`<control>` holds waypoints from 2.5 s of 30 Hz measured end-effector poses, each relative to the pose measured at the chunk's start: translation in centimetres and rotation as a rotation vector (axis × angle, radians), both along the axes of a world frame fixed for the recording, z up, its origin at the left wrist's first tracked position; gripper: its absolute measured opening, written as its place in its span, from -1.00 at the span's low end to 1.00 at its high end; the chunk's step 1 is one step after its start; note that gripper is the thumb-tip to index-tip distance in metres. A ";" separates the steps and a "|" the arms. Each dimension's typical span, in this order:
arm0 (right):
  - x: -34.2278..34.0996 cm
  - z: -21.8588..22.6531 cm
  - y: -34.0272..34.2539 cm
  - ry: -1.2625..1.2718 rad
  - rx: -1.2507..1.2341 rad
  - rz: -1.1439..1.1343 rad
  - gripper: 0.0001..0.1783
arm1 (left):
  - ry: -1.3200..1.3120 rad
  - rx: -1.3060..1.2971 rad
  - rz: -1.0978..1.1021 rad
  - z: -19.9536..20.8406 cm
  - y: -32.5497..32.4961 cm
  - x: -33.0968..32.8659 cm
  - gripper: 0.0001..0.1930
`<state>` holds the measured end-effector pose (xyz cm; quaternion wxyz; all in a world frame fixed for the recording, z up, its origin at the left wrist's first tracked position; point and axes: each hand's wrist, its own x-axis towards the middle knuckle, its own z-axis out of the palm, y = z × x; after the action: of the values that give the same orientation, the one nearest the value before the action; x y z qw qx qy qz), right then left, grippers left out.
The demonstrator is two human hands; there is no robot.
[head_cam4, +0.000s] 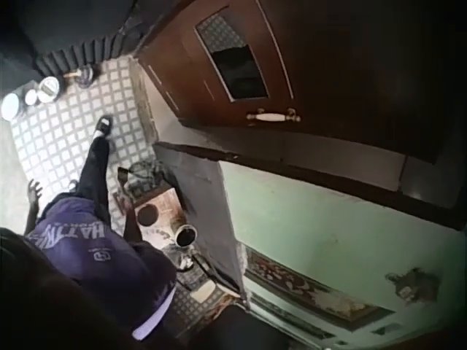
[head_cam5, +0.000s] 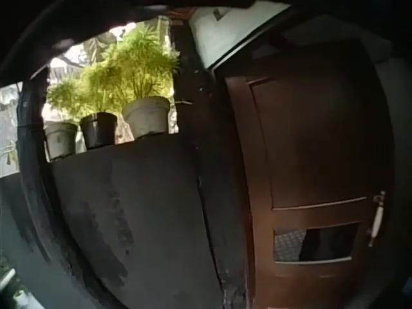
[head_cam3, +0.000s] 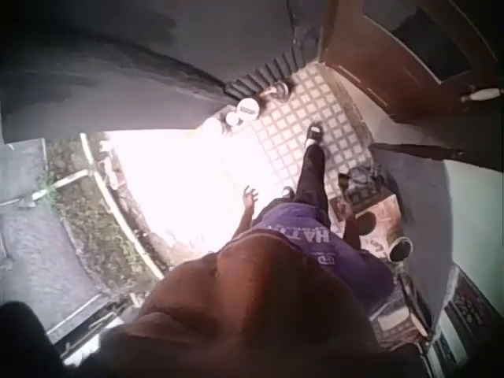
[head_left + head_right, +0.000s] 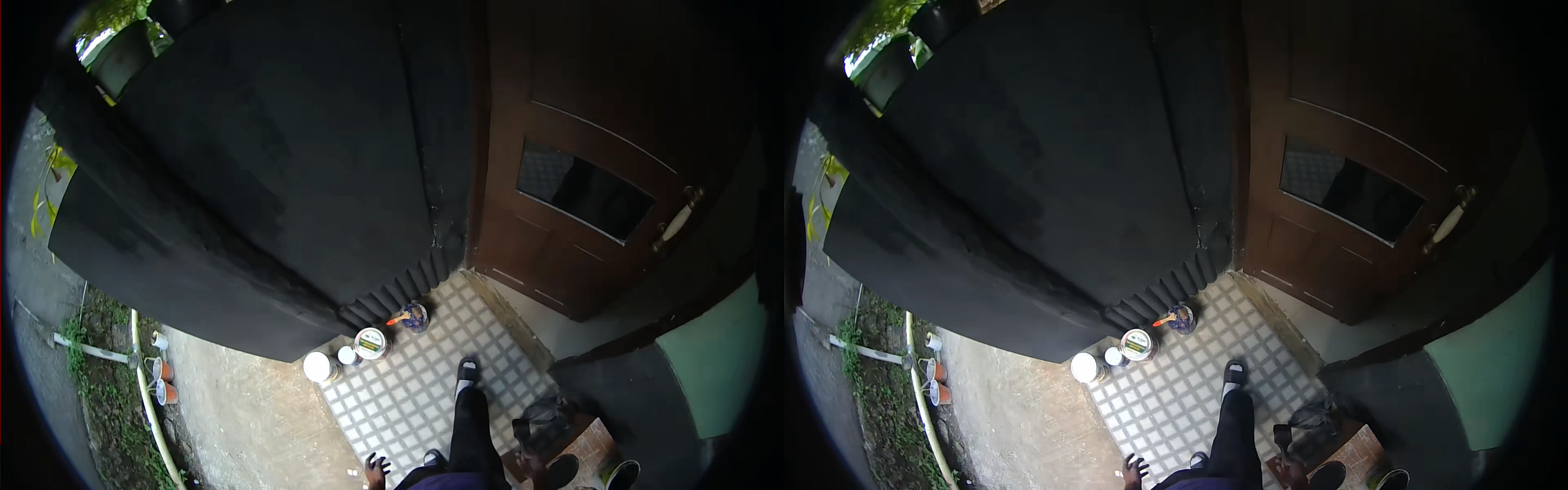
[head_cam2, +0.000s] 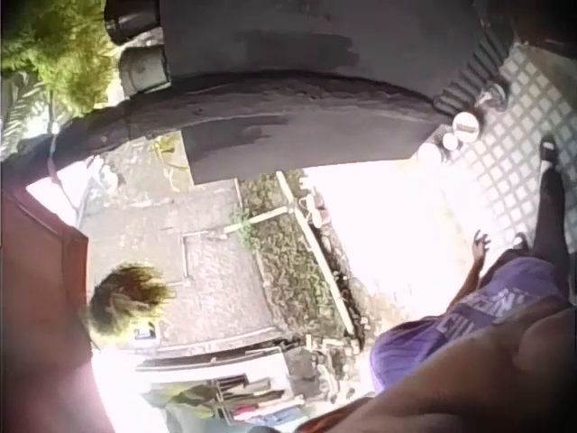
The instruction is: Apply black paint to a wall using a brush.
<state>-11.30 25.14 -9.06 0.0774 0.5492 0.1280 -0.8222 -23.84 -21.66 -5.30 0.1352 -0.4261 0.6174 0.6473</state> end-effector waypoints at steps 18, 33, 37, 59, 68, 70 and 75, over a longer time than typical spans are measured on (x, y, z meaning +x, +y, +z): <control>-64.7 -20.3 -1.9 0.094 1.149 0.895 -0.60 | 0.283 -0.540 -0.929 -5.7 13.5 -33.4 -0.61; -83.0 -20.3 -4.9 0.034 1.626 0.747 -0.65 | 0.379 -0.616 -1.251 -12.5 9.5 -37.7 -0.59; -83.2 -20.6 -4.2 -0.010 1.995 1.069 -0.81 | 0.352 -0.615 -1.283 -12.3 8.3 -38.2 -0.59; -81.9 -17.7 -5.8 0.220 0.683 0.241 -0.46 | 0.332 -0.603 -1.382 -13.4 8.1 -40.5 -0.65; -76.7 -24.8 -8.0 0.255 1.643 1.278 -0.55 | 0.323 -0.633 -1.410 -13.5 8.0 -42.1 -0.62; -75.8 -24.7 -6.7 0.152 1.859 1.247 -0.43 | 0.339 -0.624 -1.408 -13.6 8.4 -42.1 -0.61; -80.8 -19.9 -4.3 0.222 0.461 0.143 -0.43 | 0.301 -0.591 -1.379 -13.6 8.8 -42.5 -0.66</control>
<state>-92.12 20.84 -29.01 -0.0061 0.4484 0.3581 -0.8189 -66.36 -12.84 -18.86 0.3032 0.1300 0.9029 0.2754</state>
